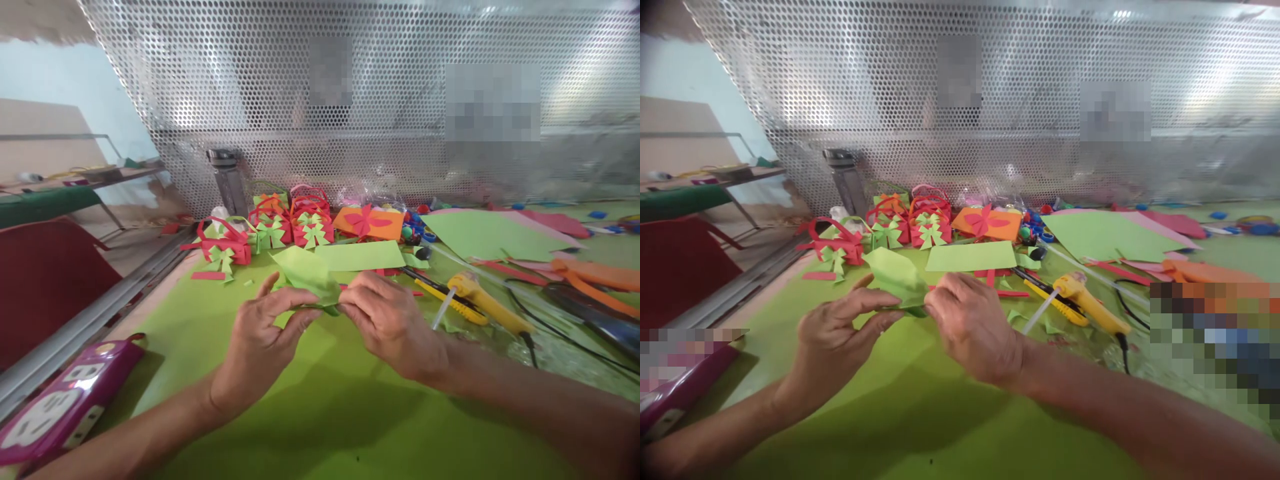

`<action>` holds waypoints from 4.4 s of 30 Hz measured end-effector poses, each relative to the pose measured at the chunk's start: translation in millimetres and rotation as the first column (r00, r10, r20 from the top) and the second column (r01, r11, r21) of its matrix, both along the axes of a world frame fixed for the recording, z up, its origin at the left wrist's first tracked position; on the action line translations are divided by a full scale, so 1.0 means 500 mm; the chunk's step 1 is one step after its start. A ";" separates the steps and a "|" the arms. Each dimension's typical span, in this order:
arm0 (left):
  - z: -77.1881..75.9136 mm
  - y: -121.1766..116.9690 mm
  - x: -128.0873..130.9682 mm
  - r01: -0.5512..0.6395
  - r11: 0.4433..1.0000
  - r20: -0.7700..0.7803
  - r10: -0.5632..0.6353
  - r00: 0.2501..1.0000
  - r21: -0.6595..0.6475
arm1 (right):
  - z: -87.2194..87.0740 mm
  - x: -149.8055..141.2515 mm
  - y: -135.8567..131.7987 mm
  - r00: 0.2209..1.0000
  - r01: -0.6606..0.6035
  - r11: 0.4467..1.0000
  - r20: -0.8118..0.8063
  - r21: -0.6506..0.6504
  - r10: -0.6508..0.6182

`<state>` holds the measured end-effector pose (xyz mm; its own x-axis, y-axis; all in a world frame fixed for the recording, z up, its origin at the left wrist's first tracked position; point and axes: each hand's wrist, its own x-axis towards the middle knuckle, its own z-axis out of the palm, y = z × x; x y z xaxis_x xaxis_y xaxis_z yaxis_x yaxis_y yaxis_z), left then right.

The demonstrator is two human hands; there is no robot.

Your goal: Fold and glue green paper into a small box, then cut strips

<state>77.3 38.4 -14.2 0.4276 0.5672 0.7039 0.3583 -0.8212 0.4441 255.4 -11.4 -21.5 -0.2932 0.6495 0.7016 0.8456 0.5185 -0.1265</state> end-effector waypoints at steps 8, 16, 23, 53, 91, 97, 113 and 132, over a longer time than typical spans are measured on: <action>-0.008 0.016 -0.001 0.042 0.995 -0.020 -0.044 0.999 -0.089 | -0.003 -0.002 0.001 1.000 0.015 0.998 -0.015 -0.066 -0.017; -0.011 0.007 0.003 0.029 0.996 -0.084 -0.036 0.996 -0.086 | -0.002 -0.010 0.002 1.000 -0.003 1.000 -0.020 -0.006 0.003; -0.019 0.013 -0.004 0.048 0.998 -0.058 -0.046 0.997 0.035 | -0.003 -0.008 -0.004 0.995 -0.070 0.996 -0.062 0.058 0.074; -0.015 0.023 -0.007 0.114 0.991 0.090 -0.107 0.990 -0.075 | 0.026 -0.005 -0.016 0.986 0.043 0.959 -0.143 -0.281 -0.086; -0.007 0.020 -0.007 0.001 1.000 -0.016 -0.001 1.000 0.007 | -0.011 -0.013 -0.013 0.977 0.048 0.999 -0.207 -0.017 -0.051; -0.009 0.005 -0.001 -0.002 1.000 -0.015 0.002 1.000 0.024 | -0.005 -0.024 -0.005 0.985 0.061 0.998 -0.162 0.016 -0.057; 0.032 0.034 -0.038 -0.060 0.998 0.145 0.055 0.988 0.034 | 0.000 0.014 0.019 0.783 -0.101 0.979 -0.621 -0.179 -0.033; -0.019 0.050 -0.067 0.303 0.745 0.444 -0.010 0.896 -0.595 | -0.006 0.014 0.002 0.755 -0.143 0.976 -0.656 -0.163 0.001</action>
